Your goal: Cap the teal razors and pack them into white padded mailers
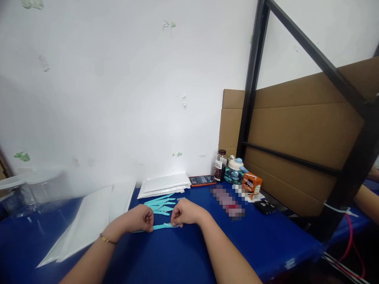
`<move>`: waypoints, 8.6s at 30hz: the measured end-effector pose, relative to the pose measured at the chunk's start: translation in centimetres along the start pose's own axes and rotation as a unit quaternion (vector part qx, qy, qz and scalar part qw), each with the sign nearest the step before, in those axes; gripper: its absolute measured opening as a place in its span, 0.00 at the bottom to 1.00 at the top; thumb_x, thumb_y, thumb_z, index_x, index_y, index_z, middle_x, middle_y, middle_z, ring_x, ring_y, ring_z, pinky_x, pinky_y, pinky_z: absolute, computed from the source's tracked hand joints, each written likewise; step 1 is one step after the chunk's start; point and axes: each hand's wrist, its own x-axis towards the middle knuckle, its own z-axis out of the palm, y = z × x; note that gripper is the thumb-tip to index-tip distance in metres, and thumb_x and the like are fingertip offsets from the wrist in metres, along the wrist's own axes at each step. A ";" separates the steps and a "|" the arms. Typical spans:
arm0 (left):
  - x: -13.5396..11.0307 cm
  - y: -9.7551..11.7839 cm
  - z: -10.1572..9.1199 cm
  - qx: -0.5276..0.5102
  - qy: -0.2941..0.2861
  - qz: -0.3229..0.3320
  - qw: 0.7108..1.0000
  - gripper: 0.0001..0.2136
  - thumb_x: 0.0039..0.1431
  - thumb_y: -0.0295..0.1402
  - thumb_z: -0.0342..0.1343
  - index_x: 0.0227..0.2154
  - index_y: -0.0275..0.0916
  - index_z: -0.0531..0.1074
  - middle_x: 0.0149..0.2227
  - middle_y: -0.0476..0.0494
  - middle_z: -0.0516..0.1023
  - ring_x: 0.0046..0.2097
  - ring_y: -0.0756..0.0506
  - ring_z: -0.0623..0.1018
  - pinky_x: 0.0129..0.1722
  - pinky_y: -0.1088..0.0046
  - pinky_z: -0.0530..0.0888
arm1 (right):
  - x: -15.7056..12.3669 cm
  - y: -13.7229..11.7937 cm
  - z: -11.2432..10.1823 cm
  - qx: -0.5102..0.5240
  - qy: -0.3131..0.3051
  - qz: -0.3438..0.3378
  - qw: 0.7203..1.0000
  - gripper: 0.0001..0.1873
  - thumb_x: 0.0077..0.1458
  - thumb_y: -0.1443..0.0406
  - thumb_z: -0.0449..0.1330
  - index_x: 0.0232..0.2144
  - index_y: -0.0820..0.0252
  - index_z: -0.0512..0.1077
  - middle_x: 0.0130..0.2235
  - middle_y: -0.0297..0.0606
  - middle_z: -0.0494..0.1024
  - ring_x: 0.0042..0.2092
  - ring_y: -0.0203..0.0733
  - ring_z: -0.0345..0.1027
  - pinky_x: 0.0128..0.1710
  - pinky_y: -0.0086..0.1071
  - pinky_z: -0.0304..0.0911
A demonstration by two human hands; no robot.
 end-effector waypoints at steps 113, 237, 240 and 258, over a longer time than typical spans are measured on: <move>0.2 0.6 0.3 0.098 0.113 0.016 0.989 0.08 0.41 0.36 0.55 0.28 0.41 0.71 0.28 0.51 0.75 0.27 0.50 0.71 0.23 0.78 0.60 | -1.1 0.5 -2.0 -0.264 0.200 -0.012 0.944 0.06 0.45 0.71 0.57 0.25 0.62 0.73 0.32 0.38 0.77 0.33 0.37 0.67 0.30 0.25 0.57; 2.8 -2.1 1.6 0.163 0.243 0.027 0.956 0.13 0.57 0.34 0.50 0.45 0.44 0.70 0.45 0.44 0.71 0.47 0.44 0.71 0.47 0.70 0.66 | -0.8 3.2 -3.0 -0.249 0.271 0.065 0.927 0.08 0.41 0.72 0.61 0.27 0.60 0.76 0.31 0.37 0.77 0.33 0.38 0.69 0.30 0.26 0.58; 2.7 -1.8 1.5 0.168 0.241 0.033 0.955 0.12 0.57 0.34 0.50 0.44 0.45 0.70 0.44 0.45 0.71 0.47 0.44 0.71 0.47 0.70 0.65 | -0.8 3.0 -2.8 -0.231 0.240 0.078 0.940 0.06 0.42 0.72 0.59 0.24 0.60 0.76 0.27 0.36 0.78 0.29 0.37 0.69 0.27 0.25 0.57; 2.4 -1.2 1.2 0.111 0.200 0.034 0.973 0.06 0.53 0.32 0.51 0.30 0.42 0.73 0.34 0.48 0.75 0.37 0.48 0.73 0.36 0.75 0.65 | -0.2 2.5 -1.9 -0.145 0.197 0.027 0.969 0.09 0.40 0.73 0.61 0.27 0.60 0.78 0.28 0.35 0.79 0.29 0.37 0.72 0.27 0.24 0.60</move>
